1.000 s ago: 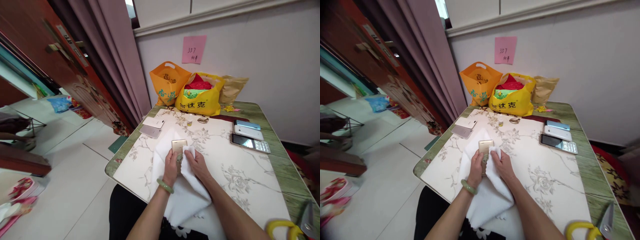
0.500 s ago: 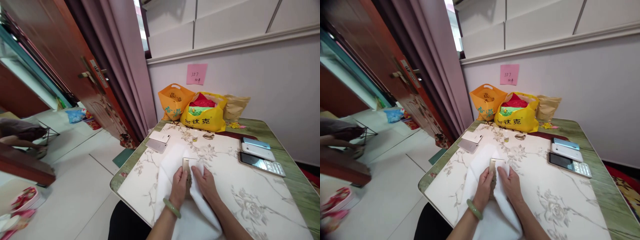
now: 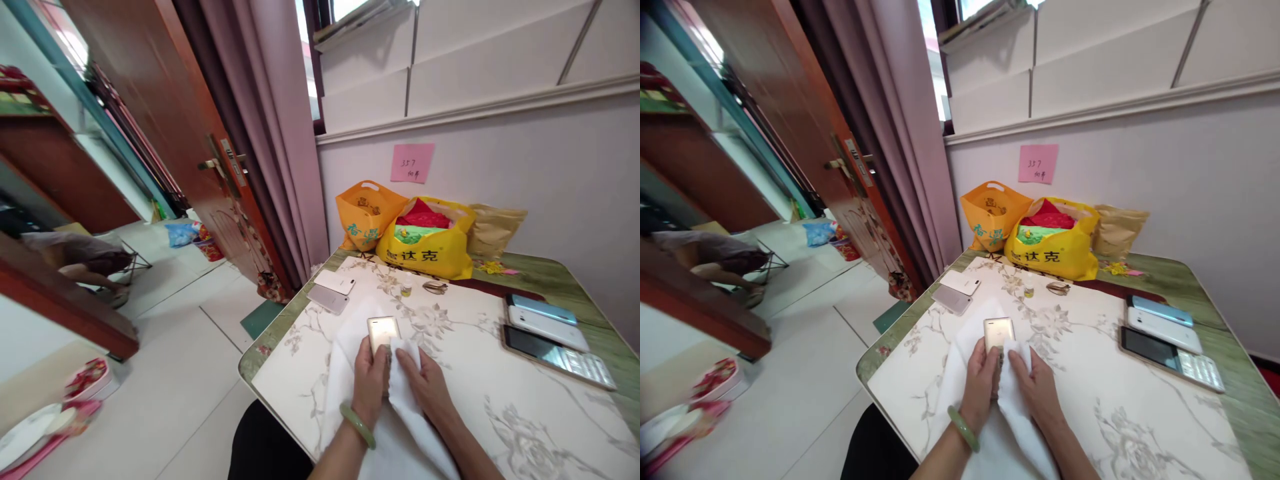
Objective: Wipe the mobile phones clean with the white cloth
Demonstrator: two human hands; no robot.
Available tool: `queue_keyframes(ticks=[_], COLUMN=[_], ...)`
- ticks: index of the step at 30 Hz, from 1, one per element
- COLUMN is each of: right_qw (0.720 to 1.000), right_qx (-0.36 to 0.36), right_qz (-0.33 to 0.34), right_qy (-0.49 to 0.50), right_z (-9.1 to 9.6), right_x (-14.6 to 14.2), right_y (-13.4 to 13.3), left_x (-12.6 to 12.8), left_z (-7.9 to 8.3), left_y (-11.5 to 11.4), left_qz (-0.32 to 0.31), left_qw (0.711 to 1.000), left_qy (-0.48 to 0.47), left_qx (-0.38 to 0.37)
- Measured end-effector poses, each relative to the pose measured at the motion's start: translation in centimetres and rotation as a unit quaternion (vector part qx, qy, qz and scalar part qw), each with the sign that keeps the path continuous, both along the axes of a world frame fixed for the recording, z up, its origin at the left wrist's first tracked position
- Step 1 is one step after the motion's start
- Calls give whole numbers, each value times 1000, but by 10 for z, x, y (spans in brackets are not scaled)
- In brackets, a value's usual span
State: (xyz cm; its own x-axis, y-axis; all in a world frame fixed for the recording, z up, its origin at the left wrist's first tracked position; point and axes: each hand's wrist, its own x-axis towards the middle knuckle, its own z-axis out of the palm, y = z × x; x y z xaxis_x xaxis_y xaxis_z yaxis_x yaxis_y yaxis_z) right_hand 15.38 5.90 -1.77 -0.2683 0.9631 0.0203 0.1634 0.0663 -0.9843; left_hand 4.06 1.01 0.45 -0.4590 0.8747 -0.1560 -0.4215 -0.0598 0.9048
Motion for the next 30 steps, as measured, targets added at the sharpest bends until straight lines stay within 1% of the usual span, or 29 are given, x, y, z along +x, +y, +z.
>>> queue_keyframes(ticks=[2,4,10,16,18,20,23,25,28,30], right_qw=[1000,999,998,995,994,994,993,993,990,987], right_qx=[0,-2,-23,-5,-13,-25,-44,-54,-73,-89], right_qz=[-26,-35,-56,-93,-99,-101,-101,-100,-106,-108], right_qy=[-2,0,12,25,35,43,43,42,60,82], right_z=[-3,-5,-2,1,1,2,5,7,8,7], right_x=[0,1,0,-1,-1,-1,-1,-1,-1,-1], right_y=[0,-1,-6,-7,-6,-5,-4,-5,-5,-5], left_x=[0,0,3,4,3,2,0,0,0,-1], left_z=[0,1,6,6,9,12,16,17,17,16], left_y=[-2,-4,-8,-10,-9,-9,-8,-8,-8,-7], left_qz=[-31,-41,-23,-85,-105,-126,-124,-124,-152,-164], left_qw=[999,999,998,991,990,989,990,989,984,983], left_qy=[19,34,42,95,77,38,-12,-24,-27,-34], left_qx=[2,10,31,42,50,65,71,78,90,78])
